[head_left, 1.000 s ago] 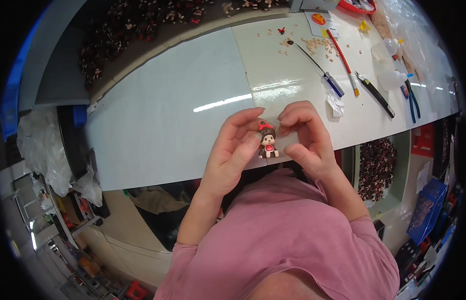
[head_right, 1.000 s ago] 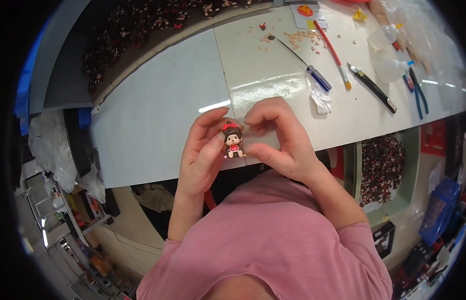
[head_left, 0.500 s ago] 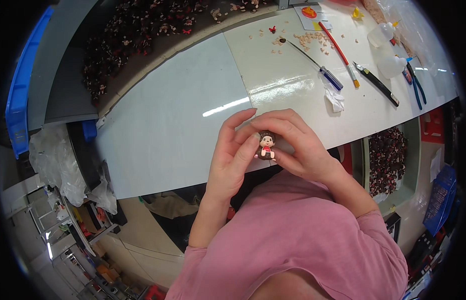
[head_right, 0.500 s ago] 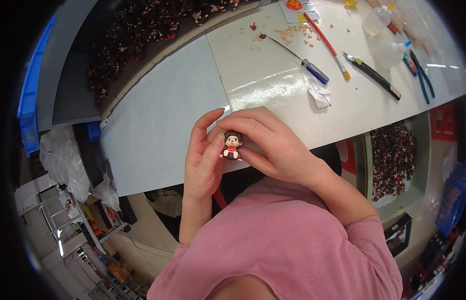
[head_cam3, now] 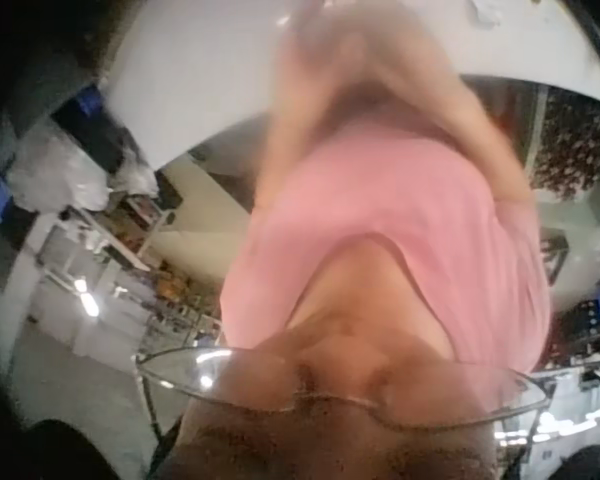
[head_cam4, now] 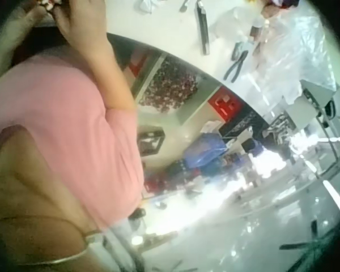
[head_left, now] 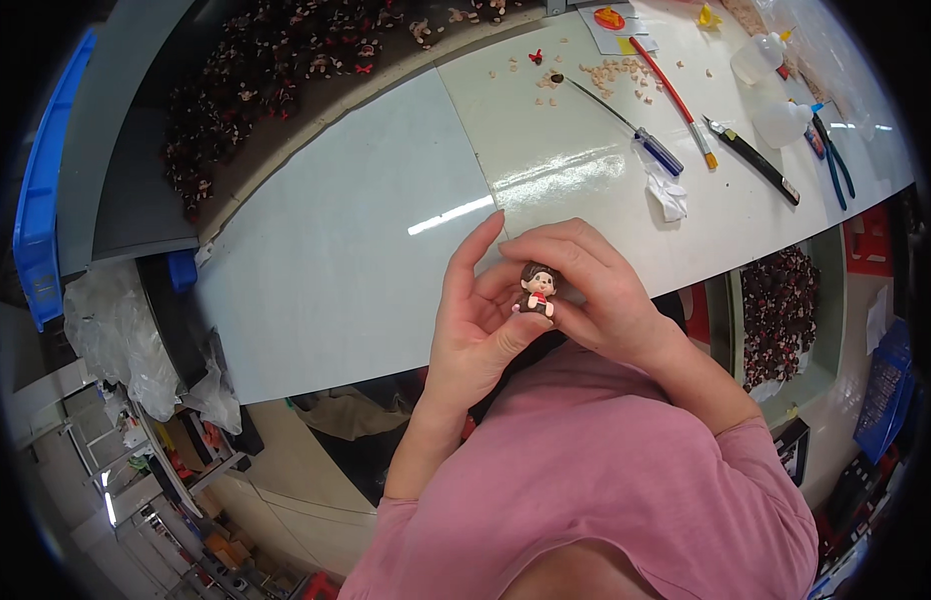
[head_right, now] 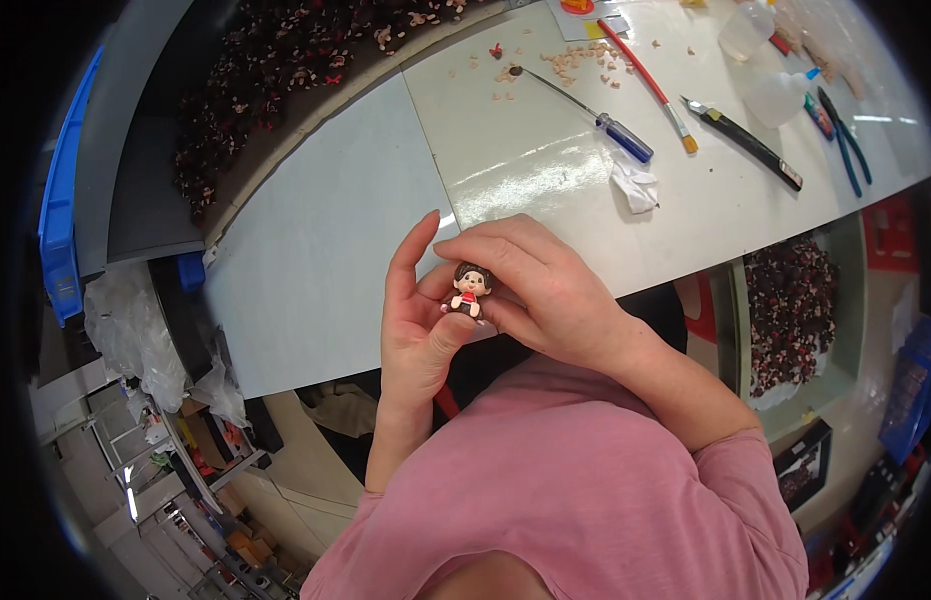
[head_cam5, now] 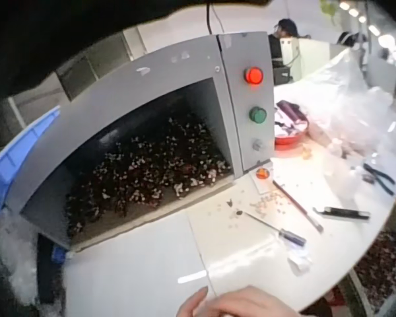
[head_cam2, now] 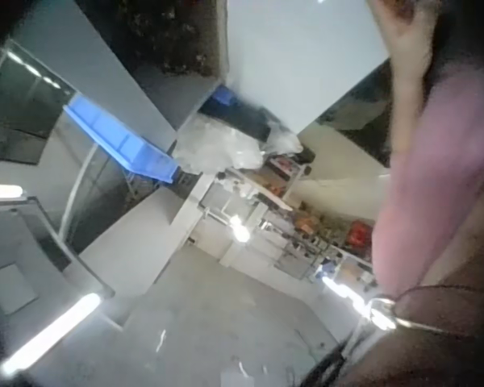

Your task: The person takes small figurines, applies glue from a bottle, and attaches hair accessories onto them by hand.

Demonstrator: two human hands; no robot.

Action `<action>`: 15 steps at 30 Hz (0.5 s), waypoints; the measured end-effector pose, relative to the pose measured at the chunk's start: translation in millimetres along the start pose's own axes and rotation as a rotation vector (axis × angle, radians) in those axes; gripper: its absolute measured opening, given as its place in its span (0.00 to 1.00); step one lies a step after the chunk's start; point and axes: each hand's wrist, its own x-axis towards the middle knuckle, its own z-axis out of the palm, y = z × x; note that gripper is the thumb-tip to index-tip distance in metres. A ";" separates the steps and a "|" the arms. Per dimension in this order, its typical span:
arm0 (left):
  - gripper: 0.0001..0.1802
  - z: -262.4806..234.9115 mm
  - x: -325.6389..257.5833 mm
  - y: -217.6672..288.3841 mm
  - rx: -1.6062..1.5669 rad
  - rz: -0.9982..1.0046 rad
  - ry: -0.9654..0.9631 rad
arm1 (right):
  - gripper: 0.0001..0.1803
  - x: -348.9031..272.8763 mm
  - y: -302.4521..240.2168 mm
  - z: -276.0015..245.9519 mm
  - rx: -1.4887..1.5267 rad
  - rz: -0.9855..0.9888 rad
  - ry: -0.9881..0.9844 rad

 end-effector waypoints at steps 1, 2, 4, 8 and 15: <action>0.45 1.1 0.5 -0.4 0.002 -0.004 0.001 | 0.24 0.0 1.4 -1.1 0.002 0.003 0.002; 0.45 2.0 0.9 -1.1 0.012 -0.002 0.008 | 0.23 -0.4 2.9 -2.5 -0.002 -0.010 -0.004; 0.45 5.6 0.2 -2.6 0.025 -0.007 0.015 | 0.23 -1.9 6.2 -3.8 -0.003 -0.018 -0.006; 0.45 8.9 -1.4 -7.4 0.074 0.007 0.057 | 0.22 -4.6 11.3 -2.7 -0.038 -0.074 0.022; 0.42 11.6 -0.5 -10.7 0.125 0.047 0.074 | 0.20 -3.1 12.8 -4.7 -0.012 -0.099 0.034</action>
